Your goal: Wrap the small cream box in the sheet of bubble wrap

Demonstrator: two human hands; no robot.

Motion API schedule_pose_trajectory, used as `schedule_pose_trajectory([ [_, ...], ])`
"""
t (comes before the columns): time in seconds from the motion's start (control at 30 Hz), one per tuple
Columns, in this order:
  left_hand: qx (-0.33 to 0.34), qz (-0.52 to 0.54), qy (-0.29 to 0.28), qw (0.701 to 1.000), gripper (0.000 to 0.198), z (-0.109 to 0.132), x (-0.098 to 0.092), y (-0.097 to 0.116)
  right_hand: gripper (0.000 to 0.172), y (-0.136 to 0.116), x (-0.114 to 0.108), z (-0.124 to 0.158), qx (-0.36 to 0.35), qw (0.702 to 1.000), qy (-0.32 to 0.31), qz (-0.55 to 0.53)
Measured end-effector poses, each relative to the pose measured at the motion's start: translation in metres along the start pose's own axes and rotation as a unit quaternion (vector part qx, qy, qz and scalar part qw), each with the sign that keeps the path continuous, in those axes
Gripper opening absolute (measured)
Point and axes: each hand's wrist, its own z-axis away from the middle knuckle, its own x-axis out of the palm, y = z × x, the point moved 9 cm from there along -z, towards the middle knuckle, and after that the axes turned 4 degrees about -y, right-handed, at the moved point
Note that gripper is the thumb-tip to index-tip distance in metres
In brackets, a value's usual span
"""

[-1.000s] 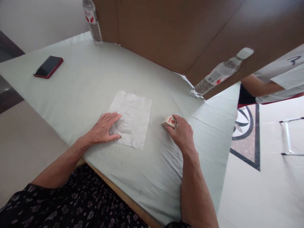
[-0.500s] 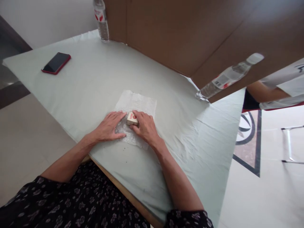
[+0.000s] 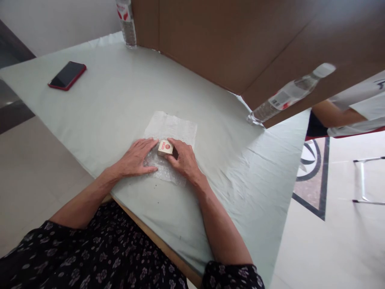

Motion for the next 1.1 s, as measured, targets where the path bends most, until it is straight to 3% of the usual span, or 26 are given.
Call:
schedule_pose_trajectory([
  [0.63,-0.004,0.007,-0.006,1.0,0.089,0.001,-0.001,0.002,0.06,0.003,0.005,0.003,0.01,1.0,-0.008,0.005],
  [0.93,-0.03,0.112,0.05,0.992,0.075,0.01,-0.019,-0.009,0.066,0.01,0.004,0.008,0.023,0.999,-0.004,-0.044],
  [1.1,-0.014,0.074,0.034,0.997,0.077,0.007,-0.015,-0.005,0.063,0.01,0.004,0.008,0.022,0.999,0.005,-0.044],
])
